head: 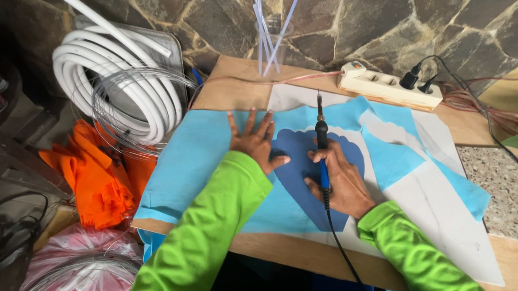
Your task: Using a heat tool to cut out specific shapes from blue fabric following a template on a cutting table.
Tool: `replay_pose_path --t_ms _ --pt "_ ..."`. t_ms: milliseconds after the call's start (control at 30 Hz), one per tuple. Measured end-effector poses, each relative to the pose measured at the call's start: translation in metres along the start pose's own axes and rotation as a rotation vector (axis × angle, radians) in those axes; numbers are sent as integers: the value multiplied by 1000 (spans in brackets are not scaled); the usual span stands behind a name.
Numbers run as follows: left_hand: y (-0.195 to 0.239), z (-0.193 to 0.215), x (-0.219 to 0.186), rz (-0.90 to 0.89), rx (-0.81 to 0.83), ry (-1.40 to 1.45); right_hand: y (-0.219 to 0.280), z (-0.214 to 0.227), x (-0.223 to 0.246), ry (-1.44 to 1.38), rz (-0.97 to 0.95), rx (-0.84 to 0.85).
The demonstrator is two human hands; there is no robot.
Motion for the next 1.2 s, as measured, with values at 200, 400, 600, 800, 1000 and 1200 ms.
replay_pose_path --t_ms 200,400,600,800,1000,1200 --pt "34 -10 -76 -294 -163 262 -1 1 2 82 -59 40" --pt "19 -35 -71 -323 -152 270 -2 21 3 -98 -148 -101" --pt "23 -15 -71 -341 -73 274 31 102 -10 -474 -90 -573" --pt "13 -9 -72 -338 99 177 76 157 54 -256 -9 -585" --pt "0 -9 -73 -378 190 170 88 119 69 -362 -295 -489" --pt "-7 -7 -70 -396 221 138 71 81 97 -33 -306 -359"
Point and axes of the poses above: each hand's wrist, its own y-axis away from the middle knuckle, its own z-axis out of the back of the hand, x = y × z, the point moved 9 cm from there along -y, towards the middle knuckle, and after that the axes turned 7 degrees about -x, right-handed, at the moved point
